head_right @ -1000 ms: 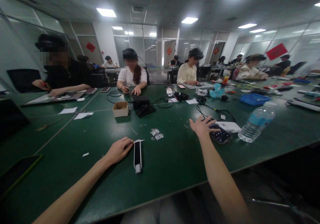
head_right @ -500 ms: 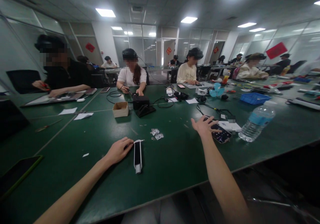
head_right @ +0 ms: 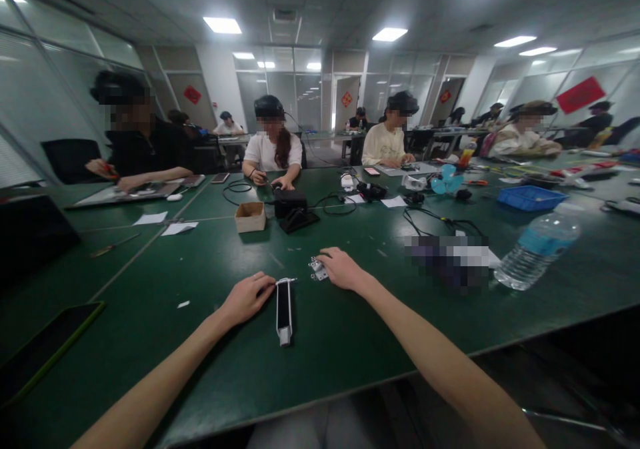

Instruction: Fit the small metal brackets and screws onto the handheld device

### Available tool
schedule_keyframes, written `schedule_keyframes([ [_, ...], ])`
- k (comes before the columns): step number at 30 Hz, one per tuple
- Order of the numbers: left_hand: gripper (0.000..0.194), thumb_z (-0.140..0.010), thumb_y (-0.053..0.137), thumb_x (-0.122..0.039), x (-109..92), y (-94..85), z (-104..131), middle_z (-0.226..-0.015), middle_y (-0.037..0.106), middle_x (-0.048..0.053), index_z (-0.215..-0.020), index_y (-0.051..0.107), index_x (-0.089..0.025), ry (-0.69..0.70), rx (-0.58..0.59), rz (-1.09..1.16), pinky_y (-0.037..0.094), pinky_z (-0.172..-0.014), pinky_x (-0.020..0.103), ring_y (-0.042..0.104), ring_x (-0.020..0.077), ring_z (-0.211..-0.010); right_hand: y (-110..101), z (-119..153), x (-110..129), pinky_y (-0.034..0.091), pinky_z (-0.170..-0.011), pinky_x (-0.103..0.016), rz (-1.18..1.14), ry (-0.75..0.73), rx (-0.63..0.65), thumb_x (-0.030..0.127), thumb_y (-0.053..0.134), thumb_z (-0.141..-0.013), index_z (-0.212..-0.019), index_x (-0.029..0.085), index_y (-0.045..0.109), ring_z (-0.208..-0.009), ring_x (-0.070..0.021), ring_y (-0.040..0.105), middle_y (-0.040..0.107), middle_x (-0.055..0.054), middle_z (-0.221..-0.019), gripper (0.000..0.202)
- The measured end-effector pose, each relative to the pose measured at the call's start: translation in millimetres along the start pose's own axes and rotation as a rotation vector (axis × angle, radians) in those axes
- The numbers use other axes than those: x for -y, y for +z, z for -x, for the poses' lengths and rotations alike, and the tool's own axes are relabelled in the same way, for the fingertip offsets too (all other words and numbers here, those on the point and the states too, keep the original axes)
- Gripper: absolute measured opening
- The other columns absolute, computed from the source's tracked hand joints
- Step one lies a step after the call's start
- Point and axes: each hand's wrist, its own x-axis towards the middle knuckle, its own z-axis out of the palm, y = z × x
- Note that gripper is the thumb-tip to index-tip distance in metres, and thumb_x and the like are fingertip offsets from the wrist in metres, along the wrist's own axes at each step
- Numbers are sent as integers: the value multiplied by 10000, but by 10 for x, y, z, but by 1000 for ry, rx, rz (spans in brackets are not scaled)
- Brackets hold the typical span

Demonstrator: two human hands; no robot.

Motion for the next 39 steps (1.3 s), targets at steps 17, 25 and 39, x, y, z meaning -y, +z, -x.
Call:
schedule_keyframes([
  [17,257,-943,373,-287,-11,-18,-5,-959,596,50,-1015,603,-198,6,-2,-3,457,-720,277,579,162,-806,-57,-6,-73,466,-866,-321,-98,37,10,167,435,-907,-1031,153,659,-943,-181,575,624,-92,-1013,257],
  [25,248,-941,382,-280,-17,-5,-4,-960,602,48,-1019,601,-193,9,-2,-30,456,-738,275,584,163,-818,-63,26,-129,441,-884,-322,-71,106,36,286,456,-915,-1052,155,648,-970,-192,563,601,-105,-1047,270],
  [39,251,-946,385,-296,16,35,8,-957,593,45,-1030,600,-198,27,-32,-10,452,-734,265,580,151,-806,-46,24,-181,441,-759,-291,-112,128,39,247,459,-905,-915,163,651,-822,-171,573,630,-77,-911,210],
])
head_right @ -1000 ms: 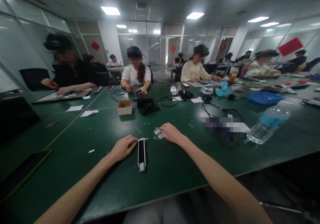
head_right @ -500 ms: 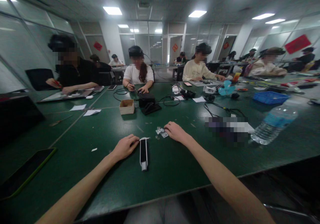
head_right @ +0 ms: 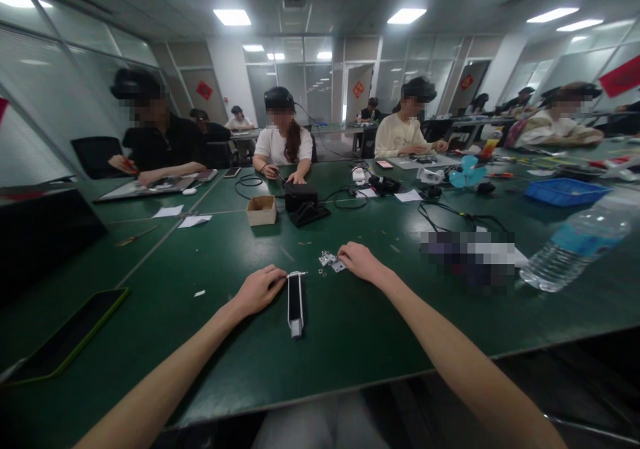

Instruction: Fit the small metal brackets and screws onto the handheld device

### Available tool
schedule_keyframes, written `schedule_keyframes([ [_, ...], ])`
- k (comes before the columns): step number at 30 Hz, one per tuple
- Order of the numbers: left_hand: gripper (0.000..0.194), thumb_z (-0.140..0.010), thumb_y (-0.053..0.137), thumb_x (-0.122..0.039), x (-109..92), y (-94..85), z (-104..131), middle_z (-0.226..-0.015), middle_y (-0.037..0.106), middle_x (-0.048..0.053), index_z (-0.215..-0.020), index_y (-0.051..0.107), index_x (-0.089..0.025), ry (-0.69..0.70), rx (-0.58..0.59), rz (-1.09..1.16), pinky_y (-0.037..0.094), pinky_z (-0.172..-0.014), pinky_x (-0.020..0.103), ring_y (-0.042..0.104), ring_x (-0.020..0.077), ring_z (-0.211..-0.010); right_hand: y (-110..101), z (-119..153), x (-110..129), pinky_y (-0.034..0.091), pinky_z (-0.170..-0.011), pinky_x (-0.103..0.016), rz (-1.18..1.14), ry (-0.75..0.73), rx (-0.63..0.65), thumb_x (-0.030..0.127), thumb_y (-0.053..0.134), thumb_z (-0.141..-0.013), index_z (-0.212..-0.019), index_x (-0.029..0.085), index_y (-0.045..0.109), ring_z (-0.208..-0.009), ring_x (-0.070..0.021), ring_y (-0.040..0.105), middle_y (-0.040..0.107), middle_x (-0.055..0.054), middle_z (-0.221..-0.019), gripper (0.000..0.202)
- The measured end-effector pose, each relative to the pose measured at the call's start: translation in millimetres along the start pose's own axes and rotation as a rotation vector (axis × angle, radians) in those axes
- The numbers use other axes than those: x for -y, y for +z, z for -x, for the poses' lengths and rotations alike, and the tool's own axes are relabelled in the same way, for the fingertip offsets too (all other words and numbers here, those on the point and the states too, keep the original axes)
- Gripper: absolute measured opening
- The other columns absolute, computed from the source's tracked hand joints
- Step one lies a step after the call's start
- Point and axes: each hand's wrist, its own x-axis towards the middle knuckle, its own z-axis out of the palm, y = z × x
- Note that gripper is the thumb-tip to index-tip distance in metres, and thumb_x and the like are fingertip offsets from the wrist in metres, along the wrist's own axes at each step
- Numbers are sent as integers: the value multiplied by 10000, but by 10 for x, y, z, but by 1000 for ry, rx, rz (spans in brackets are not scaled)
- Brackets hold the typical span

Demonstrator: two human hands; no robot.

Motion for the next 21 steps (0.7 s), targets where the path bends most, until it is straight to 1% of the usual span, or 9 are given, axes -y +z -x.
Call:
schedule_keyframes([
  [6,237,-949,387,-292,4,0,3,-950,592,39,-1025,591,-200,-1,7,-14,443,-726,263,577,148,-798,-19,9,-62,449,-789,-306,-49,-25,-4,235,451,-905,-956,176,645,-852,-179,579,637,-70,-928,209],
  [10,235,-946,383,-279,-3,-12,6,-951,593,38,-1018,592,-198,-5,12,-14,447,-718,262,576,148,-794,-85,14,-98,455,-813,-317,-62,-55,-7,210,456,-892,-984,172,643,-872,-185,584,646,-73,-946,212],
  [16,240,-943,379,-277,-12,-17,2,-950,596,41,-1015,596,-204,-11,21,-24,451,-726,262,577,150,-803,-224,70,-126,454,-863,-322,-63,-47,72,132,497,-825,-990,174,666,-934,-193,586,649,-77,-1005,239],
  [19,241,-941,381,-272,-18,-23,2,-950,597,42,-1020,599,-206,-20,23,-17,453,-733,265,576,151,-812,-223,79,-157,454,-857,-323,-55,-42,109,159,527,-810,-1000,180,672,-933,-198,585,642,-77,-1013,241],
  [21,238,-941,385,-273,-20,-27,6,-949,597,42,-1019,599,-206,-20,20,-15,453,-727,266,573,151,-807,-199,72,-179,453,-848,-324,-46,-44,122,191,527,-817,-969,187,679,-921,-197,584,639,-71,-996,215],
])
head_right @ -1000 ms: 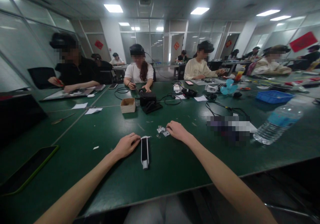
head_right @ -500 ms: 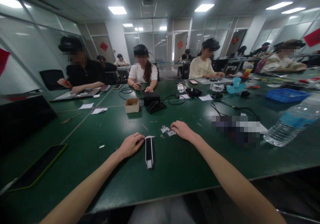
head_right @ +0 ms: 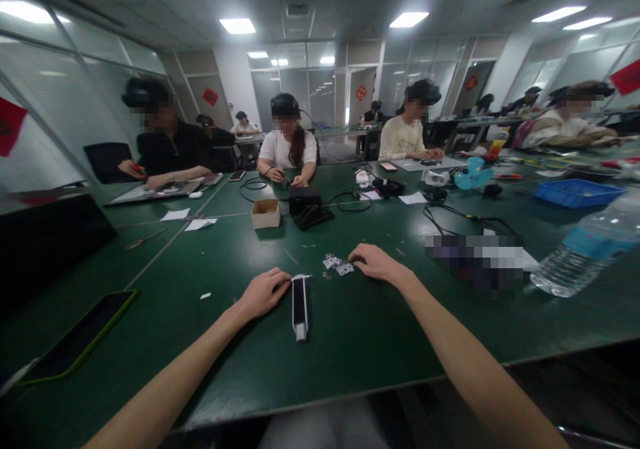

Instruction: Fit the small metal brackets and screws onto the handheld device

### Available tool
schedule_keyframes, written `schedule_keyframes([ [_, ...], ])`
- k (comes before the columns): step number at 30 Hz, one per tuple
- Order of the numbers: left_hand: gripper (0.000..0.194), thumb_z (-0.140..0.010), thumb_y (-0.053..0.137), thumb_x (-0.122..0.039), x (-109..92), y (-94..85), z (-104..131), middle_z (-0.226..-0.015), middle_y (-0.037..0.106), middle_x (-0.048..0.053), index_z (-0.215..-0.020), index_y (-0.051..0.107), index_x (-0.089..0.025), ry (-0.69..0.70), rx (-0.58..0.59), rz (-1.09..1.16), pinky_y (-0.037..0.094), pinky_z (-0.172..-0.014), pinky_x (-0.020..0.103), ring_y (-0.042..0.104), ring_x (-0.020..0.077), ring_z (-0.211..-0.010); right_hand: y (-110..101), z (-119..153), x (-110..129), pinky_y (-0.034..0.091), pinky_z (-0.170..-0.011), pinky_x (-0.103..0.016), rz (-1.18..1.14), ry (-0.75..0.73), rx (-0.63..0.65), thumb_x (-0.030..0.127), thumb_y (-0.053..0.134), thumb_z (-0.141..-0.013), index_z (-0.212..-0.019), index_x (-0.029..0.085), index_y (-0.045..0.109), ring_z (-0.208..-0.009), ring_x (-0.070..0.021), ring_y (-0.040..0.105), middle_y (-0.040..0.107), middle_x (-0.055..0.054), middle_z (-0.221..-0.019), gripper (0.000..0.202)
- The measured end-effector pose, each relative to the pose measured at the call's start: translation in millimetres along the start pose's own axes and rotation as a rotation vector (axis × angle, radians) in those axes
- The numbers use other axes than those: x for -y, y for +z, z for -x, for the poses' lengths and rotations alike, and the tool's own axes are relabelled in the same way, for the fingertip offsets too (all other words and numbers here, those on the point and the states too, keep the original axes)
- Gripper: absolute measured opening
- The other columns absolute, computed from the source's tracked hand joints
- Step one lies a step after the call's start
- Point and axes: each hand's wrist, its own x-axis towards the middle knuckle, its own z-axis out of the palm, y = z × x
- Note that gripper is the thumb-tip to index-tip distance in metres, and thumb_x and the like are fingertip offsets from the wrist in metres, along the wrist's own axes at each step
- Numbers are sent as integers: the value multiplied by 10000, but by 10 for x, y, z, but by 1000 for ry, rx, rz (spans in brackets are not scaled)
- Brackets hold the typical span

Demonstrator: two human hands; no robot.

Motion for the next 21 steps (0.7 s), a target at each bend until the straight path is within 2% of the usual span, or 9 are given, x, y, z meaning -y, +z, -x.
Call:
schedule_keyframes([
  [12,241,-946,383,-284,-8,-16,10,-968,595,41,-1020,596,-198,0,5,22,452,-724,267,572,146,-805,22,-3,12,446,-694,-286,47,100,-49,243,517,-827,-862,178,617,-776,-175,569,621,-64,-880,124],
  [21,241,-951,384,-293,17,8,11,-954,596,41,-1021,596,-201,2,-4,1,454,-721,271,580,151,-801,11,-8,65,455,-706,-290,72,105,-98,241,527,-820,-852,178,613,-801,-181,568,613,-64,-889,112],
])
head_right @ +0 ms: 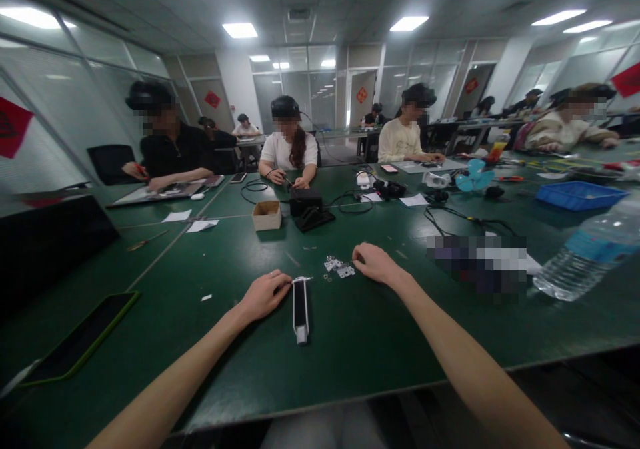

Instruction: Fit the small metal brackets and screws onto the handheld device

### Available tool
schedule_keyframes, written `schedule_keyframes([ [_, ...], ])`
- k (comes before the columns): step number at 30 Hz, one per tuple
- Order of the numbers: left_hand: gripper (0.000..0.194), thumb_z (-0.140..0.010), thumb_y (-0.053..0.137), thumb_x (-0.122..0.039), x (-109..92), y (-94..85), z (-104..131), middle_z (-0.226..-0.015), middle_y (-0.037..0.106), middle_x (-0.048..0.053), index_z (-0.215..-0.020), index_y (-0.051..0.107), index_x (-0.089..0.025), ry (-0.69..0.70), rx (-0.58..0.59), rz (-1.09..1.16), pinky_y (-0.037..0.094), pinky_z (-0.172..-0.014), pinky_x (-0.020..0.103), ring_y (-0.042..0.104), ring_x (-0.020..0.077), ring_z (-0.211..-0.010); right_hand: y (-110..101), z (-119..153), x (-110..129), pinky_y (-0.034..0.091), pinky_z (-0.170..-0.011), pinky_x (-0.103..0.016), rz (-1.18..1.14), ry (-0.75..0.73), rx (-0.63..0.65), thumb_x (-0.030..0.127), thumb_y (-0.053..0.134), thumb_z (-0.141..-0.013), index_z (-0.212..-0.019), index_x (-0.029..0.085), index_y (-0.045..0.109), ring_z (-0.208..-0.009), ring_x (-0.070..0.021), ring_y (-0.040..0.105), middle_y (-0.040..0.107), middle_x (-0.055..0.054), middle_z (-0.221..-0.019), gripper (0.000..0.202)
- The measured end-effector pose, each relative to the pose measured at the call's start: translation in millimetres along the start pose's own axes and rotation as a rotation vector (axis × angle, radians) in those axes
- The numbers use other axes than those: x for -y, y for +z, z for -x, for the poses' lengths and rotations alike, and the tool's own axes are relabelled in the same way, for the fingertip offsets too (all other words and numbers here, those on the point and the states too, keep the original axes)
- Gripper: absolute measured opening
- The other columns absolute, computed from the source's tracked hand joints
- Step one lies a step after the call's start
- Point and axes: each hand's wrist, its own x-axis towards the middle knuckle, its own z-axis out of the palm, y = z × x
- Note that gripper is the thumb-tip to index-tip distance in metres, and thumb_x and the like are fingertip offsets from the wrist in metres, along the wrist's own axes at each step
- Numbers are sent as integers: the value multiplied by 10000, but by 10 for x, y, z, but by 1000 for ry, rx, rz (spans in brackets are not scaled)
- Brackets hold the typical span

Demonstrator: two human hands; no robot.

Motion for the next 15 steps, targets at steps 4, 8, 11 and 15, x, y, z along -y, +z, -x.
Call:
schedule_keyframes([
  [4,248,-954,380,-301,16,22,1,-950,595,42,-1025,596,-202,12,-12,-14,453,-732,270,579,154,-812,-15,20,86,450,-759,-309,-31,-94,-53,220,515,-823,-857,175,616,-832,-187,563,621,-69,-896,116],
  [8,249,-953,377,-297,15,24,3,-940,591,42,-1018,596,-198,16,-10,-17,450,-721,267,575,153,-798,21,25,182,449,-812,-333,-98,-173,-67,225,509,-833,-924,171,625,-880,-187,555,619,-73,-955,157],
  [11,250,-952,379,-301,1,7,6,-937,590,41,-1022,596,-199,6,-1,-6,448,-713,264,572,151,-795,70,15,223,448,-824,-338,-117,-197,-51,205,493,-835,-924,174,630,-909,-189,547,609,-74,-977,166],
  [15,250,-953,378,-303,-9,-11,12,-947,593,44,-1016,597,-200,1,0,0,448,-719,266,571,151,-799,69,12,228,448,-807,-329,-120,-187,-44,180,487,-822,-882,170,614,-890,-187,541,601,-74,-949,141],
])
